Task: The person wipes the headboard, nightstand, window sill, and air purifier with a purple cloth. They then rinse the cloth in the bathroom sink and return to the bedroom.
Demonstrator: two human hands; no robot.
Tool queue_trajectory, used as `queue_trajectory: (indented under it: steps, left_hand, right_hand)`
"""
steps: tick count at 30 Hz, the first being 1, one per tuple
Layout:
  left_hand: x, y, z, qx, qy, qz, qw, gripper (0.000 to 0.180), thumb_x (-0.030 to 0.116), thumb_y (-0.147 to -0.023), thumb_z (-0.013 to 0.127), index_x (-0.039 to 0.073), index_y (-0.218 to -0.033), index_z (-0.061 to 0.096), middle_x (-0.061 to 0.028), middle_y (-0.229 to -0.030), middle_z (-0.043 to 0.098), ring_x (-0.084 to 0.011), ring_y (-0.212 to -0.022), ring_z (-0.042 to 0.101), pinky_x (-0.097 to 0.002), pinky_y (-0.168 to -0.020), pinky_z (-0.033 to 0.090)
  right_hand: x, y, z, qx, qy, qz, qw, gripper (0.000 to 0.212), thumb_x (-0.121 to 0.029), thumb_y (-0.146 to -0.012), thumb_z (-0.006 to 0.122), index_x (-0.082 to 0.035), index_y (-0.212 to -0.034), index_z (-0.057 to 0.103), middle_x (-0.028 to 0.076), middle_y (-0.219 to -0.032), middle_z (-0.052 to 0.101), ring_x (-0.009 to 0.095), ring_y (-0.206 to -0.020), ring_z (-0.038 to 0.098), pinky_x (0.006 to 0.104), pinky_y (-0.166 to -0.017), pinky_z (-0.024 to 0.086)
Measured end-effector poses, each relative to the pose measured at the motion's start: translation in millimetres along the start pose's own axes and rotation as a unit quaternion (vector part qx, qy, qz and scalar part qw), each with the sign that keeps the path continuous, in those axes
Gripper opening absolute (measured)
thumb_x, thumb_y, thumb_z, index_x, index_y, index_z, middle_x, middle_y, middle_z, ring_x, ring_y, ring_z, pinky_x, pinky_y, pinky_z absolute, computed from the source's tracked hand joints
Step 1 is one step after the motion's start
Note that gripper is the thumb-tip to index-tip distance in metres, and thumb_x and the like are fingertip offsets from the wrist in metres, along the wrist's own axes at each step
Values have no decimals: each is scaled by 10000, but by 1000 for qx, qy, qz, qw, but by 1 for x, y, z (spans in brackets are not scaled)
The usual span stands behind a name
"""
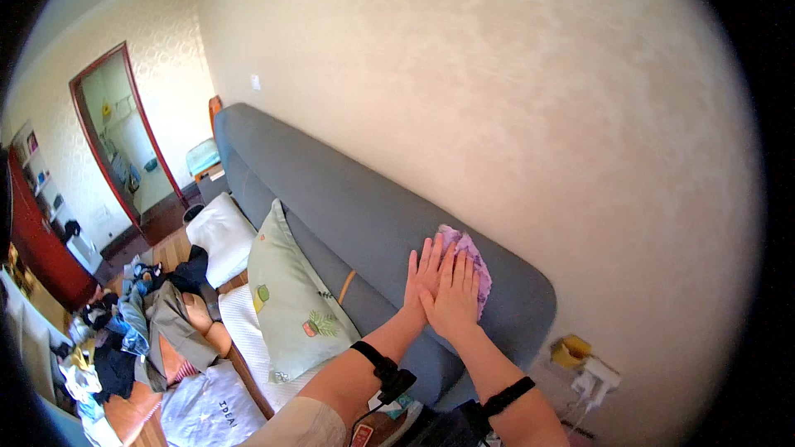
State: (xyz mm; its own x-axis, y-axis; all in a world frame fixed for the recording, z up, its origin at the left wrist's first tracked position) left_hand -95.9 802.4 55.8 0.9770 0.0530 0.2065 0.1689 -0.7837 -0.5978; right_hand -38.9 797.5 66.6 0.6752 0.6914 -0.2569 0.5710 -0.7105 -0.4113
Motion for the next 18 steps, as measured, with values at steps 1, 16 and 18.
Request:
queue_trajectory:
  steps: [1, 16, 18]
  left_hand:
    - [-25, -5, 2, -6, 2, -26, 1000, 580, 305, -920, 430, 115, -1460, 335, -127, -1554, 215, -303, -1444, 179, -540, -1128, 179]
    - [-256, -54, -26, 129, 5, -85, 988, 561, 278, -883, 505, 100, -1408, 417, -99, -1480, 363, -309, -1398, 272, -527, -1126, 193]
    - [-255, -55, -31, 142, 100, -93, 980, 485, 239, -876, 525, 76, -1329, 470, -87, -1442, 398, -297, -1346, 334, -477, -1091, 272]
  right_hand:
    - [-11, -17, 13, 0, 11, -9, 1000, 820, -422, -885, 524, 53, -1464, 191, 280, -1501, 224, 424, -1398, 211, 530, -1135, 153]
    - [-143, -185, 135, -99, -125, -154, 975, 694, -420, -994, 328, 45, -1477, 148, 244, -1536, 182, 369, -1437, 167, 460, -1148, 158]
    - [-142, -184, 128, -78, -157, -154, 972, 725, -426, -989, 343, 67, -1471, 122, 265, -1522, 200, 387, -1425, 189, 447, -1146, 170]
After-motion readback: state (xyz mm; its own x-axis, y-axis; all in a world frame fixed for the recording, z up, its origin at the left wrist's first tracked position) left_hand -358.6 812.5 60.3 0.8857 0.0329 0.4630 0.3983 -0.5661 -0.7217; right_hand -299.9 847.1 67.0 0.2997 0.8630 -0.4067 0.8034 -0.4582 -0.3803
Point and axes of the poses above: each hand's wrist, its own y-axis away from the middle knuckle, its own z-axis out of the palm, x = y × z, the point moved 9 cm from there along -y, towards the middle knuckle
